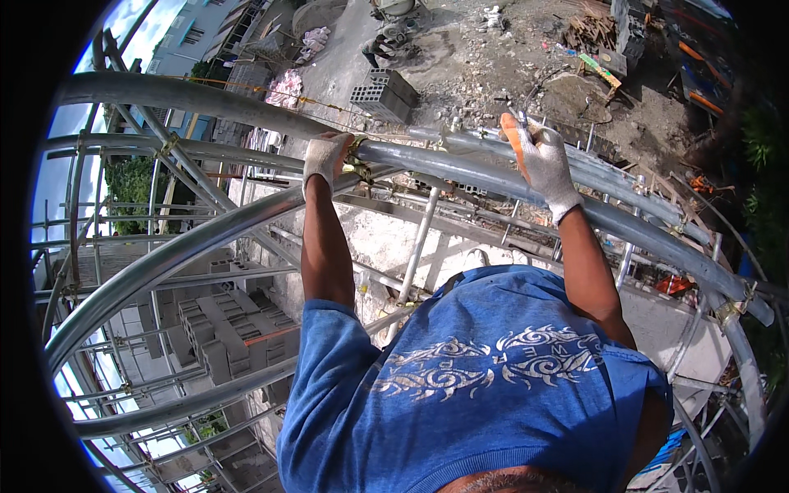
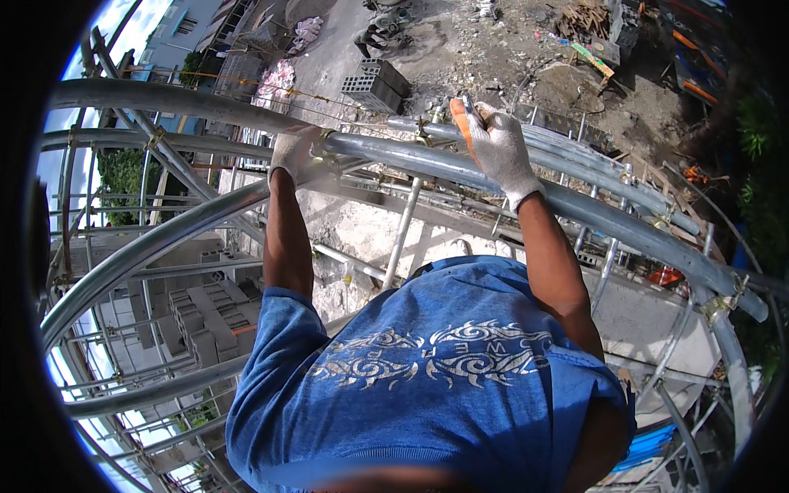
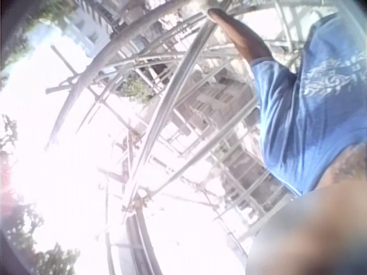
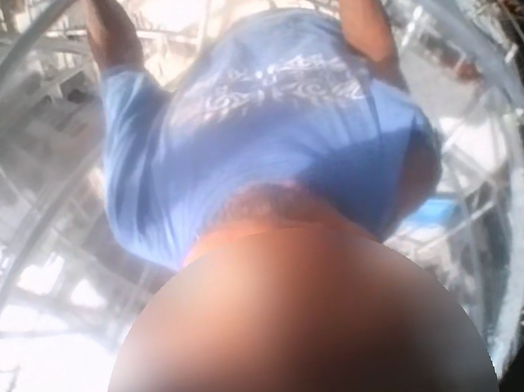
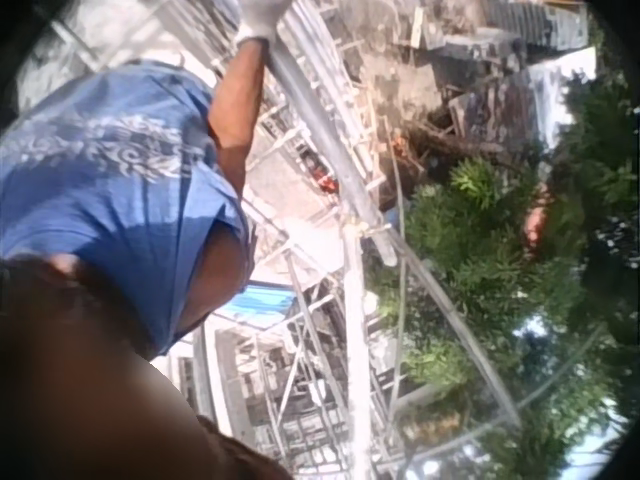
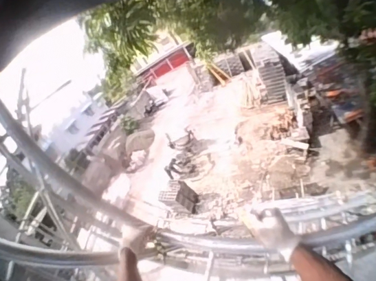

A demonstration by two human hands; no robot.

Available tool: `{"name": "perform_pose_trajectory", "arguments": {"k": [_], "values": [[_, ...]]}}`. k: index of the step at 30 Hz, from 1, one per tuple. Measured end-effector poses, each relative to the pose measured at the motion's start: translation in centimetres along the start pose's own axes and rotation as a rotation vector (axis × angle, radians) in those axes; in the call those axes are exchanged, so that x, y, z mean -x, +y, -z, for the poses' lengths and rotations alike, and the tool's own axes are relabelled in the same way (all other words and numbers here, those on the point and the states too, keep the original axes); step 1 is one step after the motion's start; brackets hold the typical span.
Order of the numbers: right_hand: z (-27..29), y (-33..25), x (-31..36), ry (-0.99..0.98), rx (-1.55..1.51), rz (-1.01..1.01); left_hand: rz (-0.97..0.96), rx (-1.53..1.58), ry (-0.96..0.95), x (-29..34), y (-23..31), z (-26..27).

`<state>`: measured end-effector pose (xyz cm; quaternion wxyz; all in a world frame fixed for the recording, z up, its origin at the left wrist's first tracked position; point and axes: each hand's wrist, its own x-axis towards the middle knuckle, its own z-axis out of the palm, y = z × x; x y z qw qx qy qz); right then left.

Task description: The person assembles scaffolding by inserting metal poles into couplers and tightening them with a spanner. They repeatedly lift poles, align them with existing joints, and secure connections while working on an elevated structure.

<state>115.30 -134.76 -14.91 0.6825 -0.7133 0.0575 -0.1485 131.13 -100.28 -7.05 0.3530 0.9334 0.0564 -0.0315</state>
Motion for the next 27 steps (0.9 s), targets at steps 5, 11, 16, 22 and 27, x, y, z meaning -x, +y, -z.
{"name": "perform_pose_trajectory", "arguments": {"k": [5,11,16,22,27], "values": [[0.2,0.4,0.0,-0.019,0.033,-0.026,0.016,-0.181,0.228,-0.3,-0.9,-0.2],[0.2,0.9,-0.2,-0.011,0.087,-0.008,-0.027,-0.052,0.03,0.3,-0.2,-0.2],[0.4,0.6,-0.2,-0.023,0.15,-0.095,0.063,0.19,0.241,0.6,0.5,-0.5],[0.0,-0.2,-0.1,0.027,0.068,-0.054,0.057,0.201,0.185,0.5,1.0,1.8],[-0.2,-0.6,0.1,0.011,-0.022,-0.034,0.084,-0.064,0.038,0.5,0.6,2.2]]}}
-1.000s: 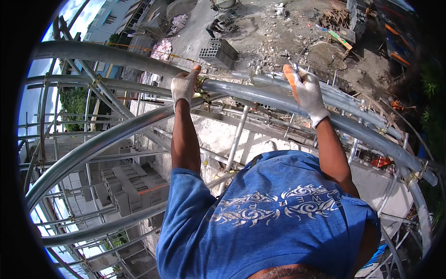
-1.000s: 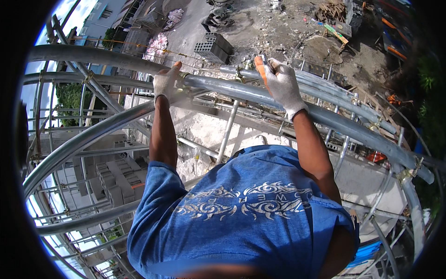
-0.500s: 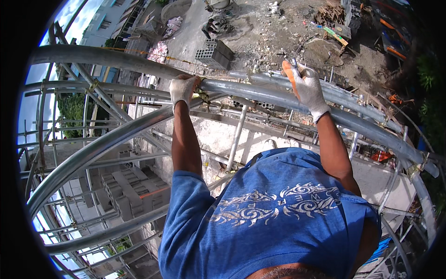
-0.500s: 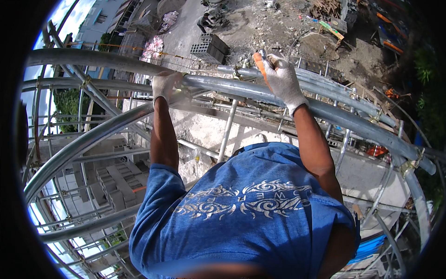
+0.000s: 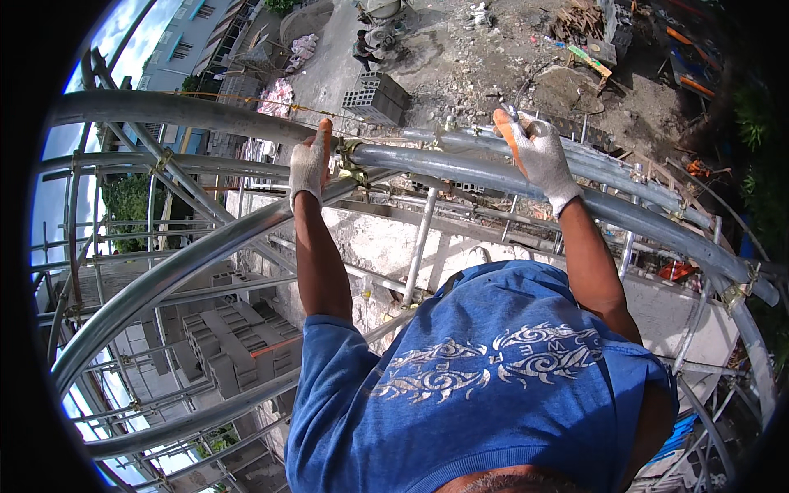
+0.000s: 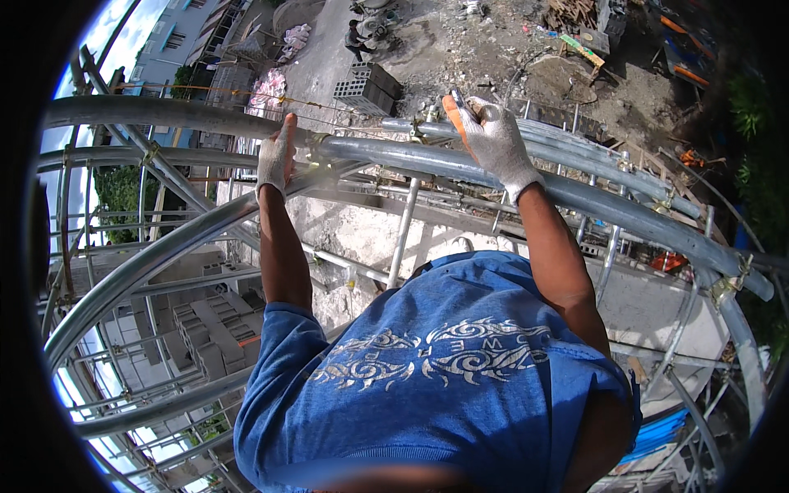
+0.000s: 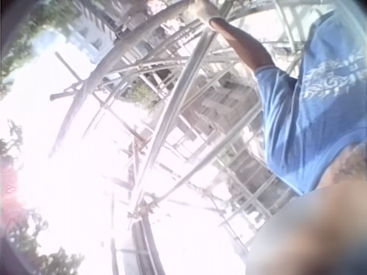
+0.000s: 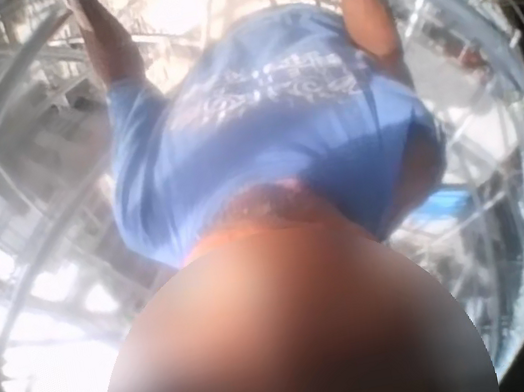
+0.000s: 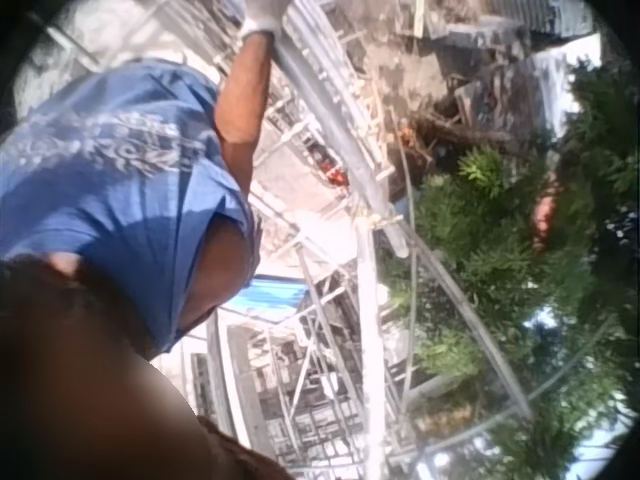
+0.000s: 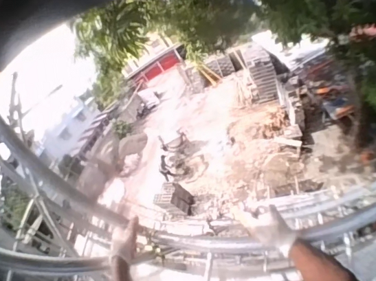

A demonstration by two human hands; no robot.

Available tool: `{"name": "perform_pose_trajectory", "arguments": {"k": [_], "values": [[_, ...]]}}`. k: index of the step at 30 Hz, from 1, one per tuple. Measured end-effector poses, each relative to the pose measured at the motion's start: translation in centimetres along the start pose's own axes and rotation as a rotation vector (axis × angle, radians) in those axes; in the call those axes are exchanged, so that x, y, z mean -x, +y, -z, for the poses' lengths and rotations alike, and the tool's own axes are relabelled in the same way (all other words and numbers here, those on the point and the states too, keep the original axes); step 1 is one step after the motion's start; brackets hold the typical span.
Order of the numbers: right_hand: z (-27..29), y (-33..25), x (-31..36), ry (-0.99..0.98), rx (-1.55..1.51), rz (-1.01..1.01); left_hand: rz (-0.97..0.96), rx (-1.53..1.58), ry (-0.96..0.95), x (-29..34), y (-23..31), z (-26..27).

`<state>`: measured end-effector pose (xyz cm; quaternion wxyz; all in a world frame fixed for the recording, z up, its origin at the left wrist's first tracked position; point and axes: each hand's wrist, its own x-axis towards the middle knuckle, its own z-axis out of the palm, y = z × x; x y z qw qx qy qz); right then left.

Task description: The person assembles scaffolding by inserting metal poles into couplers and tightening them with a spanner. They repeatedly lift poles, align them with existing joints, and secure connections while working on an elevated structure.

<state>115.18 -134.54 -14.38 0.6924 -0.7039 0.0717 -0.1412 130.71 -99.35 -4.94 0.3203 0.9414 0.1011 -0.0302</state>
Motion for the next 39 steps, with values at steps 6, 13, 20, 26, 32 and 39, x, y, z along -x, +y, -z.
{"name": "perform_pose_trajectory", "arguments": {"k": [6,13,20,26,32,39], "values": [[0.0,0.4,-0.1,0.037,0.113,0.062,0.107,-0.112,-0.118,-1.4,-1.3,-0.8],[-0.3,2.2,-0.6,0.078,0.042,0.134,-0.118,-0.254,0.129,-0.6,-1.3,-3.1],[0.4,2.2,-0.6,-0.049,0.138,-0.047,-0.166,-0.189,0.008,0.2,0.0,-2.8],[0.4,2.2,-0.9,-0.055,0.131,-0.061,-0.113,-0.12,0.201,1.0,0.0,-3.3],[0.0,2.4,-0.7,0.033,0.143,0.085,-0.148,-0.102,0.15,-0.4,-1.0,-3.6],[-0.1,1.7,-0.6,0.045,0.095,0.103,-0.106,0.098,-0.034,-1.8,-2.2,-3.0]]}}
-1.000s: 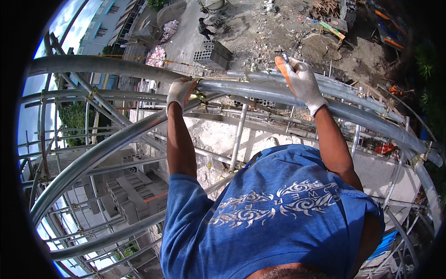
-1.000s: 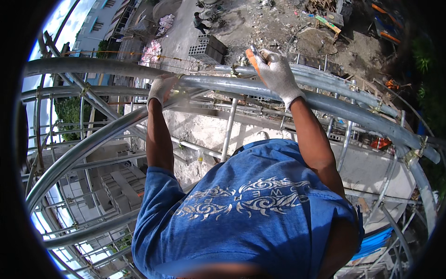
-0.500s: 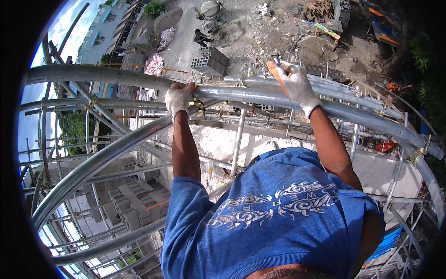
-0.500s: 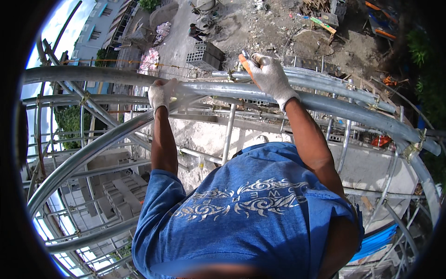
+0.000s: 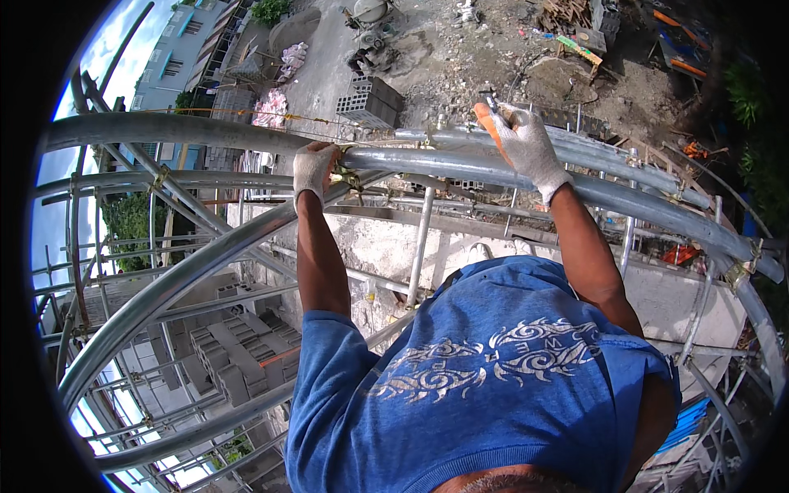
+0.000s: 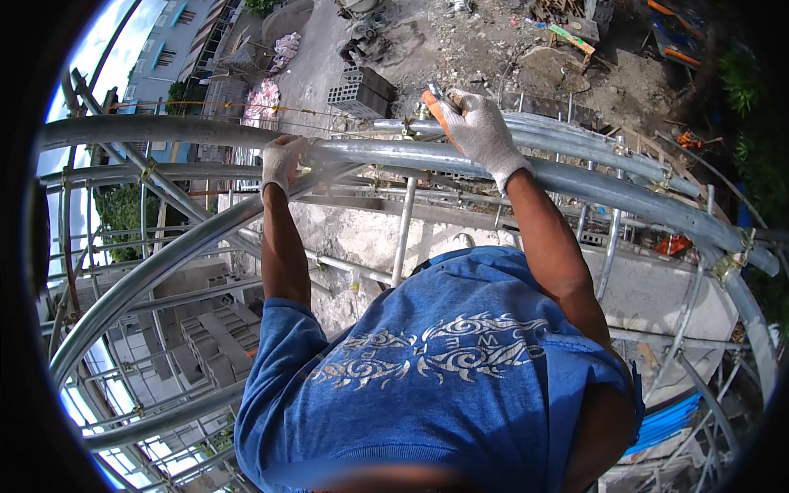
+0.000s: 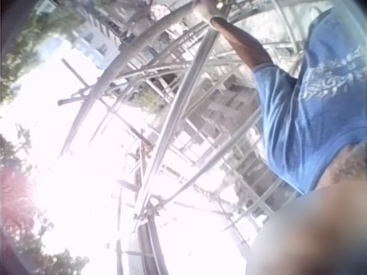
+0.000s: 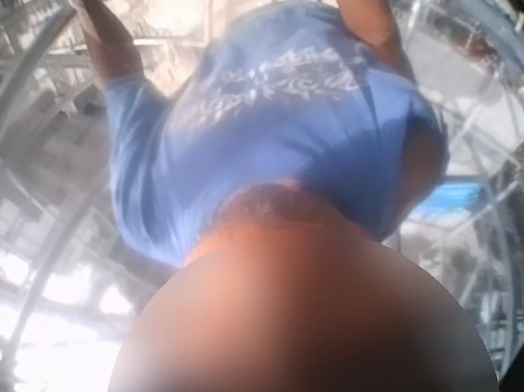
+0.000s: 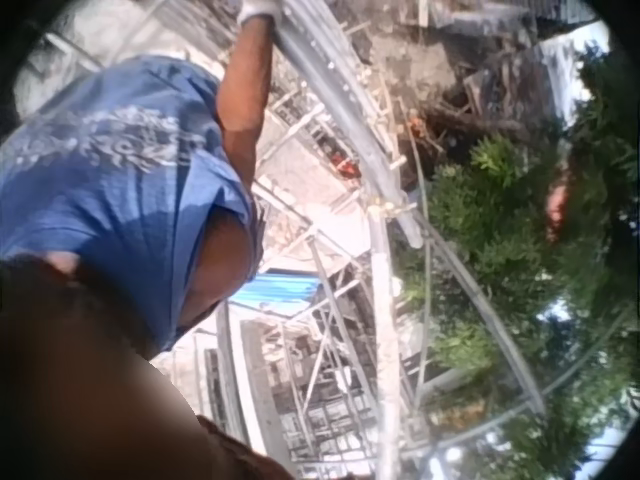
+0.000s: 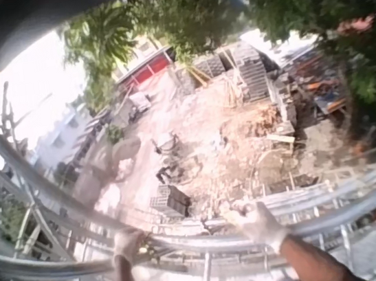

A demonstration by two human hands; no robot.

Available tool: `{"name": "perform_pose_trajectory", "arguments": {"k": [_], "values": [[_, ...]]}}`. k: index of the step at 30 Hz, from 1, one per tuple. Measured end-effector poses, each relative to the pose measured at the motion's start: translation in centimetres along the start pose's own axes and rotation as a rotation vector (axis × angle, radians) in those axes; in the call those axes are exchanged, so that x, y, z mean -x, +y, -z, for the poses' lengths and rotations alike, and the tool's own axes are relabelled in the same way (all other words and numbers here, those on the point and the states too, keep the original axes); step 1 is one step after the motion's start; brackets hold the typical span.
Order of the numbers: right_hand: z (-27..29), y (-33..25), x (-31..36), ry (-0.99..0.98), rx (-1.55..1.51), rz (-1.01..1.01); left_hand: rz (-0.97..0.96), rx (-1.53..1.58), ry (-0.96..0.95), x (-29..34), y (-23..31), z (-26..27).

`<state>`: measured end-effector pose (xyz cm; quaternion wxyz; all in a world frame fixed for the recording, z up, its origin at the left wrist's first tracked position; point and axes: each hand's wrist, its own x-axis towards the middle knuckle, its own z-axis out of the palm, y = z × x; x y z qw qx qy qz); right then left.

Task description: The person assembles scaffolding by inserting metal poles into couplers and tightening them with a spanner. They repeatedly lift poles, align them with existing joints, and secure connections while working on an elevated structure.

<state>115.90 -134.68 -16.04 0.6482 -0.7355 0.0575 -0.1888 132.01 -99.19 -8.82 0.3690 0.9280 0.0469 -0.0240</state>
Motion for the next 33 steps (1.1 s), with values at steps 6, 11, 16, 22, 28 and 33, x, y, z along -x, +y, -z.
{"name": "perform_pose_trajectory", "arguments": {"k": [6,11,16,22,28,33], "values": [[0.6,-0.6,0.0,-0.108,0.102,-0.147,-0.053,-0.155,0.246,0.2,0.3,0.5],[0.7,-1.2,0.1,-0.104,0.105,-0.136,-0.034,-0.189,0.063,0.3,0.7,0.5],[0.9,-1.2,0.1,-0.138,0.237,-0.172,0.017,-0.054,0.184,0.6,1.5,0.3],[0.8,-1.4,0.2,-0.075,0.154,-0.065,-0.071,-0.201,0.185,0.8,1.3,0.2],[1.0,-1.6,0.4,-0.078,0.175,-0.071,0.05,-0.069,0.097,0.2,1.5,0.9],[0.5,-1.4,0.2,-0.001,0.15,-0.006,0.073,-0.408,-0.036,0.4,1.5,2.3]]}}
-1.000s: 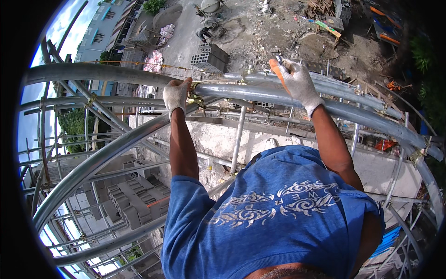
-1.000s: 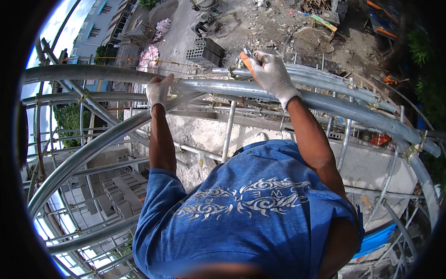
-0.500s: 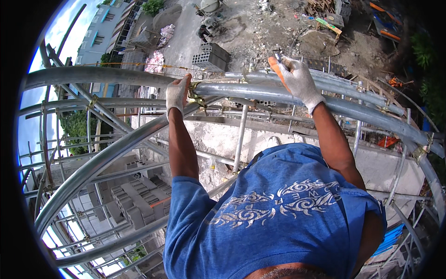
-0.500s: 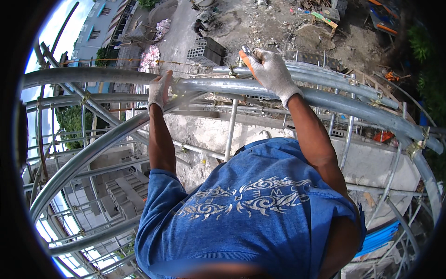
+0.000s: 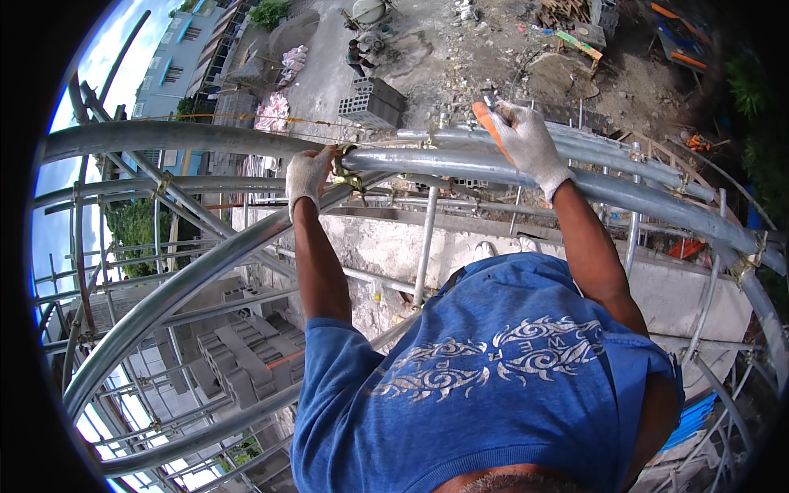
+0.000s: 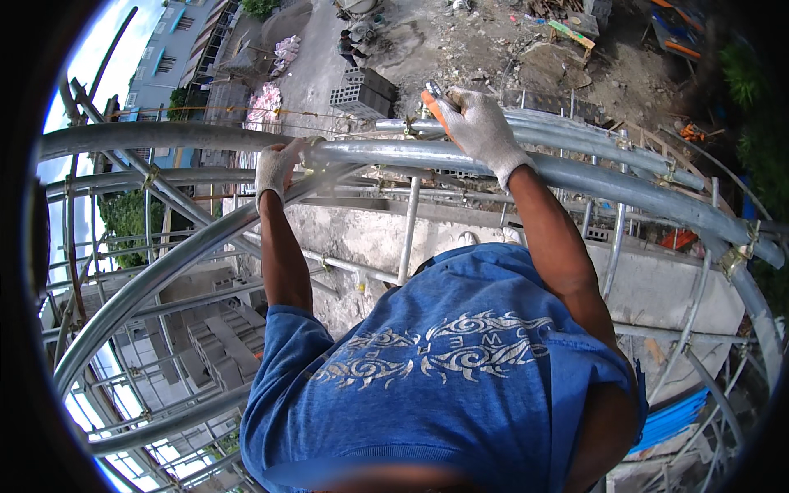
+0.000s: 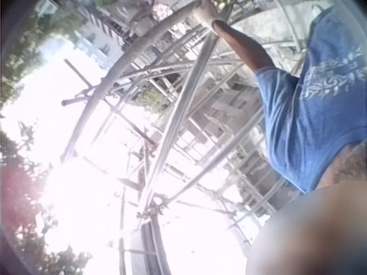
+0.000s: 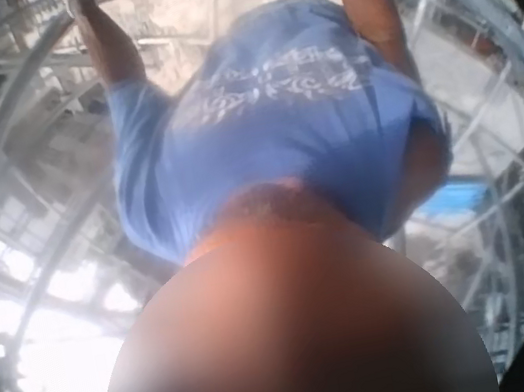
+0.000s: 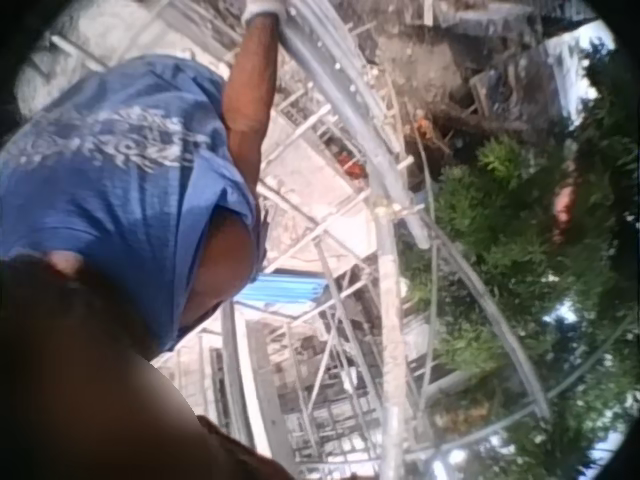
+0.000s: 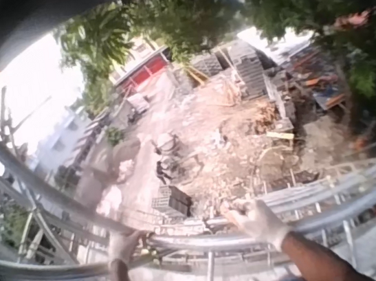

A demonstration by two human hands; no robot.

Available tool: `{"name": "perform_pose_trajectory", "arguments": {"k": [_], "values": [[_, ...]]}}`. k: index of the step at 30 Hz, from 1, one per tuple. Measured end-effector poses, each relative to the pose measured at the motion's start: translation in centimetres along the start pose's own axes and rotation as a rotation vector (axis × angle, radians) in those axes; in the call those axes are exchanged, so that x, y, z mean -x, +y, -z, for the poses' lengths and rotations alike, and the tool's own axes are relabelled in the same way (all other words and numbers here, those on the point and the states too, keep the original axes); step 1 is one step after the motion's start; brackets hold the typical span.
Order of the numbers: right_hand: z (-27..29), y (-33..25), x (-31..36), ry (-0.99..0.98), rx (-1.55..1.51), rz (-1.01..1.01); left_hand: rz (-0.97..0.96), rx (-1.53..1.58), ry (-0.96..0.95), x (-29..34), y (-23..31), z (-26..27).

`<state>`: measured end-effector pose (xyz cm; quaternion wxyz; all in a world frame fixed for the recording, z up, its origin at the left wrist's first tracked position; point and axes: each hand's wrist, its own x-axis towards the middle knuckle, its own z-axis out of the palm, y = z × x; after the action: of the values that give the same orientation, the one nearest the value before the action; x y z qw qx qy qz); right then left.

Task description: The person assembles scaffolding by inserting metal poles into couplers and tightening them with a spanner. They repeatedly lift poles, align them with existing joints, and secure connections while working on an elevated structure.

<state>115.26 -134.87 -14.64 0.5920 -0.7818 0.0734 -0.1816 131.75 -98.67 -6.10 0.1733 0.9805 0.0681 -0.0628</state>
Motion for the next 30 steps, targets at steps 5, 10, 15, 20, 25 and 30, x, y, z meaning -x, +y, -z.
{"name": "perform_pose_trajectory", "arguments": {"k": [5,10,15,20,25,30], "values": [[0.1,-0.1,0.0,-0.015,-0.081,-0.024,-0.08,0.066,0.093,-0.1,-1.3,0.1],[0.3,-0.1,-0.1,-0.063,-0.132,-0.176,-0.196,0.187,-0.092,-0.4,1.2,-2.0],[0.3,0.8,-0.4,0.067,-0.125,-0.129,-0.275,0.131,0.368,2.3,3.6,3.2],[-0.1,1.6,-0.8,0.23,-0.122,-0.139,-0.456,0.938,0.246,4.9,2.1,7.0],[-0.3,-0.8,0.3,0.41,-0.325,-0.095,-0.592,0.748,0.015,3.5,2.2,3.0],[-2.1,-7.0,4.8,0.573,-0.675,0.04,-0.827,0.856,-0.317,10.9,4.0,-5.0]]}}
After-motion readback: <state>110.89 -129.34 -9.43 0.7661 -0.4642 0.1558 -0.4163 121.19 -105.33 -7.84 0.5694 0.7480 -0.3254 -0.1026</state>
